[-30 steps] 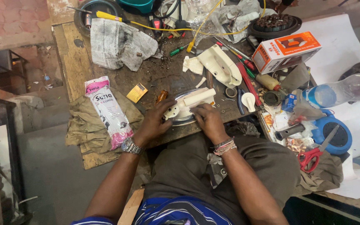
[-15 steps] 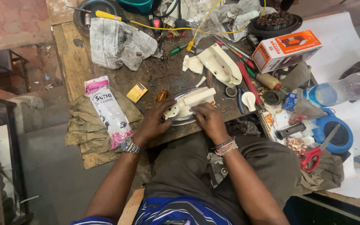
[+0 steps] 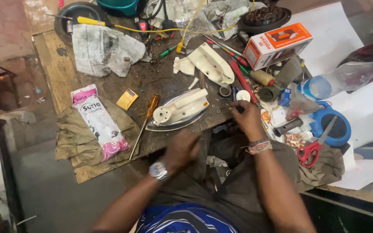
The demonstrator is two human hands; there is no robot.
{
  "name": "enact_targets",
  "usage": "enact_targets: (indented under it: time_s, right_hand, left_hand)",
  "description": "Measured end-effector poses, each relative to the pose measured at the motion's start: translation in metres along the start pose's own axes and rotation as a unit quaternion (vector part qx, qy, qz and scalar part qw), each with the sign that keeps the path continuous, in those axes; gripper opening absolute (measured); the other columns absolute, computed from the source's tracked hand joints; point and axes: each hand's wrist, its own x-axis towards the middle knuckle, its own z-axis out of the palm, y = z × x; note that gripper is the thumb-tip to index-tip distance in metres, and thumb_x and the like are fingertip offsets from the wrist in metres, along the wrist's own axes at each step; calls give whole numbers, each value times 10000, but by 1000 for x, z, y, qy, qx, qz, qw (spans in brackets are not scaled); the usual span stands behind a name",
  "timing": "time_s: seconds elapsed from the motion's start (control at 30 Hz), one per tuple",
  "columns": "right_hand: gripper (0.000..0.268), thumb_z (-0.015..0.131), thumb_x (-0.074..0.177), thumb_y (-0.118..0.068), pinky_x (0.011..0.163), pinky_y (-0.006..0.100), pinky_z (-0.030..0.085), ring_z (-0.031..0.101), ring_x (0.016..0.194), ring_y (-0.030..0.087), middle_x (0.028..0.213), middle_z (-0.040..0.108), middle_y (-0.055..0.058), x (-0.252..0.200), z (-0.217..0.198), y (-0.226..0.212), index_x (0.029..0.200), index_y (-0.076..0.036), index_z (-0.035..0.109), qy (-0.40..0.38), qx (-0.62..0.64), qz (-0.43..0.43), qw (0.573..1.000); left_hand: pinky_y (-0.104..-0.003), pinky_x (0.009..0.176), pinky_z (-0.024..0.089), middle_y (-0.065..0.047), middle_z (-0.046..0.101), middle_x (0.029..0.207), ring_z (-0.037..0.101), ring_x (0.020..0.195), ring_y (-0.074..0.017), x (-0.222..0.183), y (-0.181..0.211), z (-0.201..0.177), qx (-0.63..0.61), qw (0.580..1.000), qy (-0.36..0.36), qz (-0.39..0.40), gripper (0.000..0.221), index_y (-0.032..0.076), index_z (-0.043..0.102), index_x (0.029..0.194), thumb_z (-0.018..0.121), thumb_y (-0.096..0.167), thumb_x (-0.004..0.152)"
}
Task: The person disassembles a white electric iron on a cluttered workbench, removes screws, and handles small internal components. They use a screwdriver to loosen and remove screws, then manipulate the iron's casing and internal parts.
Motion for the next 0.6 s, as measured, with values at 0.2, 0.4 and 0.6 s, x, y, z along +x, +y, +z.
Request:
enact_targets:
  time_s: [0.2, 0.4, 0.6]
  right_hand:
    - [189, 765, 856, -161, 790, 379, 559, 739, 879, 282, 960, 761, 150, -13, 14, 17, 1036, -106, 788, 74, 12, -13, 997]
    - [197, 777, 841, -151, 810, 402, 552, 720, 909, 316, 982, 744, 166, -10, 14, 23, 1035, -118, 793, 68, -9, 16, 998]
    - [184, 773, 836, -137, 809, 415, 555, 714, 918, 341, 998, 745, 168, -9, 20, 22, 1018, -108, 784, 69, -18, -23, 997]
  left_hand:
    - [-479, 673, 541, -188, 717, 820, 698, 735, -360, 22, -13, 73, -27, 989, -43, -140, 191, 85, 710, 1014, 705, 184, 851]
    - [-529, 628, 529, -184, 699, 736, 694, 698, -396, 51, -25, 102, 52, 990, -23, -131, 159, 105, 711, 980, 684, 213, 867]
    - [-539, 589, 534, -198, 687, 680, 681, 641, -417, 72, -34, 114, 94, 983, -80, -135, 246, 100, 715, 1083, 665, 239, 886]
